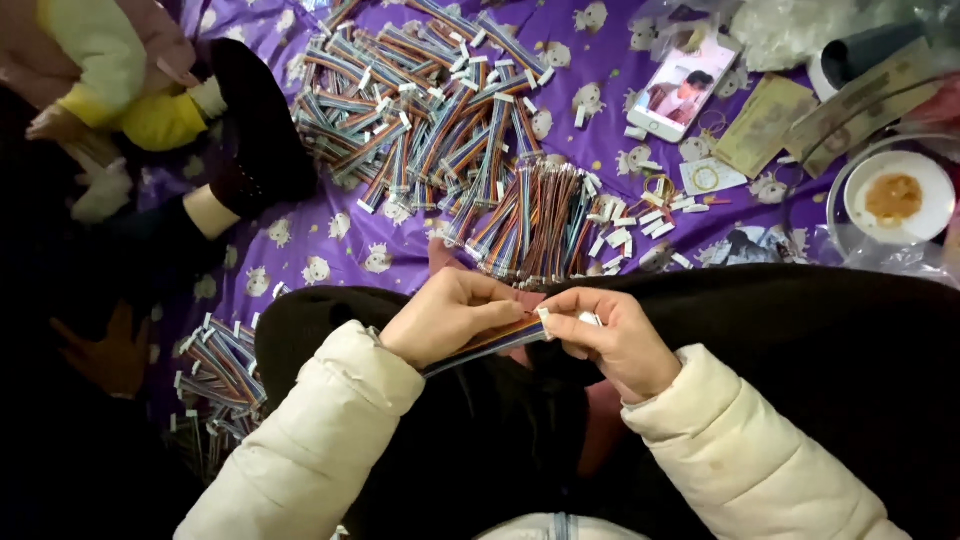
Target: Assembling electronic ribbon cables by manually attaching small white connectors to the ends of the wires.
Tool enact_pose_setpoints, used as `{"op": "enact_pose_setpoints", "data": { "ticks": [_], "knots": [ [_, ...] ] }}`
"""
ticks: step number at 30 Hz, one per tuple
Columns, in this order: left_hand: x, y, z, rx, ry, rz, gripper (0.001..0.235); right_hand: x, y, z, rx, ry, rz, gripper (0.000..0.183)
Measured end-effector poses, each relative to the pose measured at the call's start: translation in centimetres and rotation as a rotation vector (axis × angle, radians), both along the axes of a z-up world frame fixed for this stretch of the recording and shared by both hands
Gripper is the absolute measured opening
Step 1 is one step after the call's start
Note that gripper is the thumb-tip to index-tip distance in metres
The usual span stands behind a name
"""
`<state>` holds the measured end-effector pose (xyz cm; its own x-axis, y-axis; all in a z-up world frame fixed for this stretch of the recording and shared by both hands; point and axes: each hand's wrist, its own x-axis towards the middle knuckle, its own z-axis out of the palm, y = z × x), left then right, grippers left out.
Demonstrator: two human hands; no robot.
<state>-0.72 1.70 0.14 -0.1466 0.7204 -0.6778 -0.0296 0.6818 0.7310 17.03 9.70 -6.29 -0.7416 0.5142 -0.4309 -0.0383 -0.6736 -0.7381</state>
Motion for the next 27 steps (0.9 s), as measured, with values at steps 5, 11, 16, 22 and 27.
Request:
{"op": "enact_pose_setpoints", "data": {
  "ticks": [5, 11, 16, 22, 27],
  "knots": [
    [1.0, -0.4, 0.2, 0.081, 0.212, -0.065, 0.019, 0.0, 0.2, -0.7, -0.026, -0.015, -0.017, 0.016],
    [1.3, -0.6, 1.1, 0.11, 0.263, -0.213, 0.018, 0.2, 0.0, -0.4, -0.016, -0.042, -0.041, 0.015],
    [1.2, -0.5, 1.0, 0.058, 0.23, -0.274, 0.016, 0.2, -0.1, -1.4, 0.062, -0.035, 0.011, 0.015],
    [1.5, -0.4, 0.5, 0.043, 0.18, -0.275, 0.017, 0.2, -0.5, -1.9, 0.134, -0.042, 0.029, 0.013],
    [1.6, -0.4, 1.3, 0.079, 0.198, -0.274, 0.018, -0.1, -0.6, -0.7, 0.06, -0.049, -0.054, 0.015]
  ]
}}
